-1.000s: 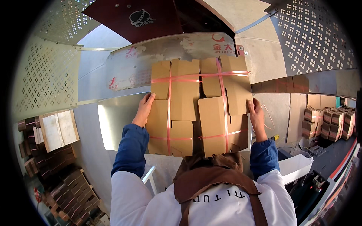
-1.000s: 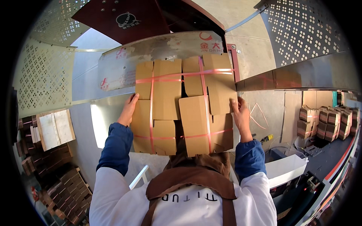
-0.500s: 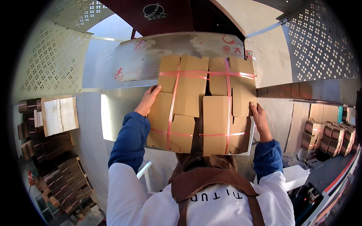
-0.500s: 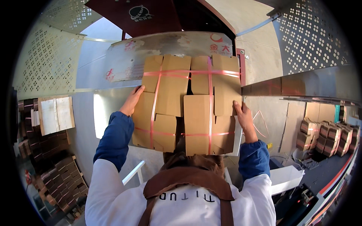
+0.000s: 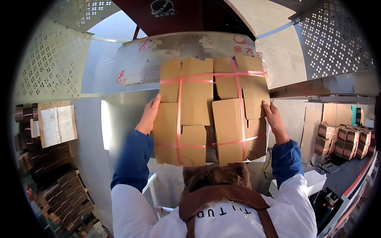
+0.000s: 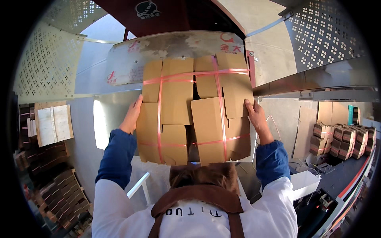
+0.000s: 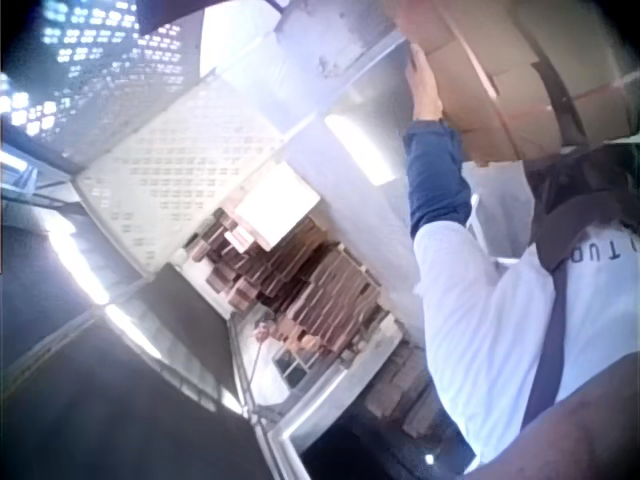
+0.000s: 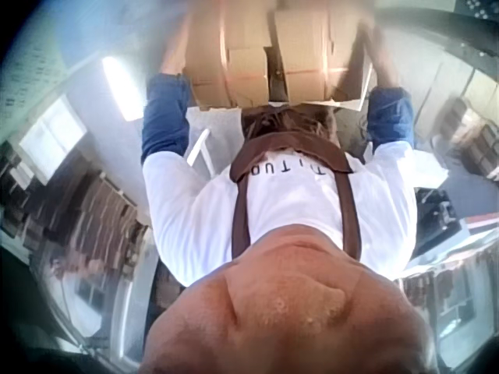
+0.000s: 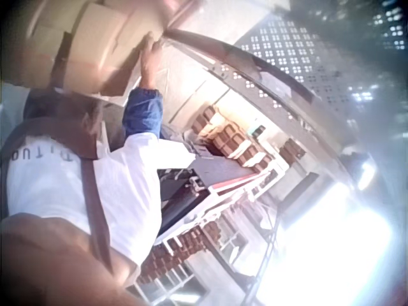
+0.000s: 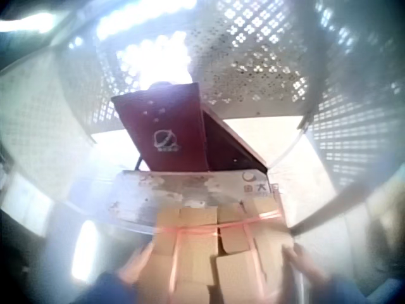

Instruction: The person gathers stacks of flat corrugated cardboard pieces, places them into a strapping machine, and secures them with pink plastic bands. The person then removes the bundles and stacks them on a nearby table.

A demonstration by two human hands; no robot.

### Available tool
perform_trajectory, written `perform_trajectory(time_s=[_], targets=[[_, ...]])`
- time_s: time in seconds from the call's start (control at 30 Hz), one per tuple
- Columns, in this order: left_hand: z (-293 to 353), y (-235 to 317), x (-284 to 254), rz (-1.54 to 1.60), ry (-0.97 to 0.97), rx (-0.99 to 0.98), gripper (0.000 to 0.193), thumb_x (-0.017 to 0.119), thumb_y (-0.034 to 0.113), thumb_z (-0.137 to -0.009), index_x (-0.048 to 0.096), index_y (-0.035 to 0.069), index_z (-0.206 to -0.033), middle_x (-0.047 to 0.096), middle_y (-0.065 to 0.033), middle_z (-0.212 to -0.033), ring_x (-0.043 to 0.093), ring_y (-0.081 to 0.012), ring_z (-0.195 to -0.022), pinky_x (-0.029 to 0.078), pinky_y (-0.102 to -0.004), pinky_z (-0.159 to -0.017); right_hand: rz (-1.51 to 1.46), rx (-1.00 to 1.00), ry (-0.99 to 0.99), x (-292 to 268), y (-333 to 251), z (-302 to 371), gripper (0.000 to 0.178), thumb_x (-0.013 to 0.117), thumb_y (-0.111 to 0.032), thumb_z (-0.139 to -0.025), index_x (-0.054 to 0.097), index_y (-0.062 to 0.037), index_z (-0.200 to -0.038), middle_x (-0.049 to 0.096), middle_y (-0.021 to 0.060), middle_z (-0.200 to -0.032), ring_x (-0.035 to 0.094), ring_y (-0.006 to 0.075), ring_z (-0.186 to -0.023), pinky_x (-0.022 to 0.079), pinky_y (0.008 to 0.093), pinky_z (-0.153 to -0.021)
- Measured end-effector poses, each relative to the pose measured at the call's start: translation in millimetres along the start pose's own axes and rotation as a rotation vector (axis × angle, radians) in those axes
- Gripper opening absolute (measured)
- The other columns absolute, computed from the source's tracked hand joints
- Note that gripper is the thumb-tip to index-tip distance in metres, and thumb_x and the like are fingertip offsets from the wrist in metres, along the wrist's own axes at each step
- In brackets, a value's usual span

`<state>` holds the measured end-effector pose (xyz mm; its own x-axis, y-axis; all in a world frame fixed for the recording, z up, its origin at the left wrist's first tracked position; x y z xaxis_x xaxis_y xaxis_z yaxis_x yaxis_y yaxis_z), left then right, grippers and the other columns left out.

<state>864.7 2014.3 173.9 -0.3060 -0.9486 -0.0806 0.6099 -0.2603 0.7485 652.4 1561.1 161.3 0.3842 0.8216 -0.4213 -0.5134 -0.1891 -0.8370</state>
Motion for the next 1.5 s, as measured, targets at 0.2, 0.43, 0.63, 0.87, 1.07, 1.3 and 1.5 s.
perform_trajectory(time_s=[0.2,0.43,0.63,0.87,1.07,1.3,1.5], targets=[[99.7,-104.0,-73.4,0.201,0.178,0.097,0.052,0.041,0.043,-0.102,0.053,0.000,-0.129,0.059,-0.0089,-0.121,0.054,-0.0170,-0.108,0.044,-0.0320,-0.092,0.342,-0.278,-0.367,97.6,-80.9,-73.6,0.063,0.054,-0.055,-0.092,0.061,0.0064,-0.106,0.066,0.0174,-0.092,0.061,0.0239,-0.088,0.047,0.0367,-0.078],[252.9,-239.4,60.1,-0.083,-0.551,-0.018,0.050,0.052,0.016,-0.096,0.040,-0.005,-0.140,0.049,-0.0157,-0.139,0.042,-0.0224,-0.131,0.032,-0.0347,-0.110,0.844,-0.879,-0.452,327.2,-283.7,-51.4,0.065,0.054,-0.055,-0.089,0.054,-0.0041,-0.130,0.055,0.0199,-0.131,0.047,0.0344,-0.126,0.036,0.0422,-0.105],[221.1,-53.6,-45.6,-0.085,-0.370,0.464,0.047,0.058,0.024,-0.096,0.046,0.001,-0.135,0.059,-0.0118,-0.122,0.061,-0.0183,-0.102,0.049,-0.0330,-0.089,0.563,-1.019,0.192,199.5,-285.7,128.5,0.060,0.073,-0.032,-0.081,0.052,-0.0061,-0.131,0.049,0.0186,-0.138,0.040,0.0362,-0.132,0.032,0.0489,-0.107],[54.5,-37.1,-114.1,-0.056,-0.074,0.301,0.062,0.059,0.031,-0.095,0.034,0.000,-0.143,0.055,-0.0122,-0.129,0.055,-0.0199,-0.116,0.046,-0.0312,-0.095,-0.174,-0.021,0.121,73.6,7.6,116.1,0.071,0.062,-0.042,-0.093,0.038,0.0072,-0.138,0.064,0.0203,-0.114,0.063,0.0207,-0.103,0.048,0.0296,-0.088],[29.4,-62.0,-120.9,0.250,-0.141,0.049,0.053,0.051,0.035,-0.099,0.040,0.005,-0.141,0.055,-0.0076,-0.131,0.056,-0.0186,-0.116,0.046,-0.0306,-0.095,0.010,0.016,0.067,98.3,-31.0,114.7,0.069,0.058,-0.048,-0.092,0.040,-0.0013,-0.140,0.069,0.0198,-0.086,0.069,0.0274,-0.084,0.051,0.0342,-0.076],[3.6,-24.7,-77.9,0.111,-0.071,0.036,0.055,0.052,0.038,-0.098,0.042,0.005,-0.141,0.052,-0.0074,-0.133,0.051,-0.0166,-0.121,0.043,-0.0300,-0.098,0.033,-0.070,0.119,66.5,-12.4,67.1,0.068,0.059,-0.049,-0.090,0.042,-0.0020,-0.137,0.067,0.0246,-0.082,0.067,0.0390,-0.081,0.051,0.0429,-0.072],[-12.1,5.0,3.2,0.043,-0.164,0.115,0.057,0.056,0.038,-0.097,0.041,0.004,-0.140,0.053,-0.0067,-0.131,0.051,-0.0160,-0.120,0.042,-0.0297,-0.099,-0.065,-0.031,0.047,3.9,4.0,45.7,0.057,0.062,-0.037,-0.092,0.050,0.0066,-0.127,0.066,0.0142,-0.103,0.062,0.0158,-0.092,0.048,0.0286,-0.084]])
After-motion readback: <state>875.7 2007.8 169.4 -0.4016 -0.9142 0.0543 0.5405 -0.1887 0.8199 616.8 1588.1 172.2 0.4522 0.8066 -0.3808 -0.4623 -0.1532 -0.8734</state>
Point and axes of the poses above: each hand's wrist, its own z-axis away from the middle knuckle, its own x-axis out of the palm, y = z × x, the point moved 8 cm from there along -z, towards the middle knuckle
